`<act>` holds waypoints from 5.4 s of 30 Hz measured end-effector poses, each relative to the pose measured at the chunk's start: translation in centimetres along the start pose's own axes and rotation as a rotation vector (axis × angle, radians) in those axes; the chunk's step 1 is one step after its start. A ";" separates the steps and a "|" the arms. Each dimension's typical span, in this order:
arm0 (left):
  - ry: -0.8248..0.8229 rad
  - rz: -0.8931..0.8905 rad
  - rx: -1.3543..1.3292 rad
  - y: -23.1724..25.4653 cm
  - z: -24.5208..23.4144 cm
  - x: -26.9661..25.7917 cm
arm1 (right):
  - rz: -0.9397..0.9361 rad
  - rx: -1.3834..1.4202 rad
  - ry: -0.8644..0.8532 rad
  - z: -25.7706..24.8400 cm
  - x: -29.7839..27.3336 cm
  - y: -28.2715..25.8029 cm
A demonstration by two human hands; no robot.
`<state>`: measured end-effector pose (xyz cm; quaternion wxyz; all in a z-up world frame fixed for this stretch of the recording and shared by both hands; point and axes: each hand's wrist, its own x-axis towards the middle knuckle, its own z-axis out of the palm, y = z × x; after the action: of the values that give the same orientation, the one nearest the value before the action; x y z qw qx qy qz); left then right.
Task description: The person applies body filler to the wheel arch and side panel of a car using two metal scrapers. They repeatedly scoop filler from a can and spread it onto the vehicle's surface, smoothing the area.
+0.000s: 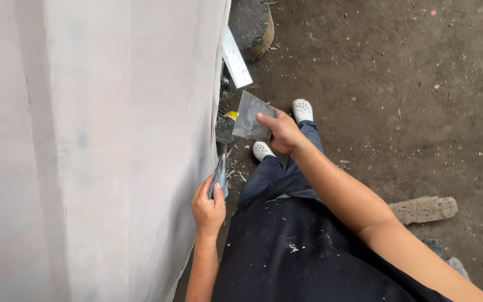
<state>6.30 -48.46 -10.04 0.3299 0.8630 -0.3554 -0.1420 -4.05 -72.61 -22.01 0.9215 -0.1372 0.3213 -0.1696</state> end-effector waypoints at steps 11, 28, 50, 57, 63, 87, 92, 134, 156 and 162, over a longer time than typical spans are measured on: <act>0.043 -0.017 0.002 6.0 4.7 7.0 | 0.009 -0.017 0.000 0.5 6.1 -13.0; 0.037 0.004 -0.071 11.3 5.8 21.9 | 0.051 0.000 0.188 6.3 27.0 -26.4; 0.083 -0.069 -0.058 21.5 11.5 31.0 | 0.224 -0.077 0.223 8.1 28.7 -32.9; 0.133 -0.105 -0.026 21.8 12.3 31.0 | 0.423 0.004 0.309 13.2 28.4 -33.1; 0.384 -0.174 -0.243 22.4 13.3 32.0 | 0.132 0.004 -0.004 9.5 24.4 -33.7; 0.441 0.143 -0.216 29.6 9.3 39.9 | -0.646 -1.427 -0.714 10.4 16.2 -43.0; 0.625 0.198 -0.135 27.8 8.8 38.2 | -0.594 -1.063 -0.471 15.3 20.3 -46.2; 0.605 0.152 -0.540 30.3 13.1 40.1 | -1.038 -1.529 -0.717 14.8 13.1 -46.6; 0.926 0.056 -0.378 27.6 9.9 33.7 | -1.393 -1.832 -0.607 14.8 25.1 -44.5; 0.829 0.094 -0.465 28.2 10.1 34.9 | -1.450 -1.737 -0.530 16.8 26.4 -47.5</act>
<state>11.47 -92.82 1.02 0.6341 0.7333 -0.1911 0.1538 15.43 -123.77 -6.53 0.2425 -0.9059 -0.0274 -0.3461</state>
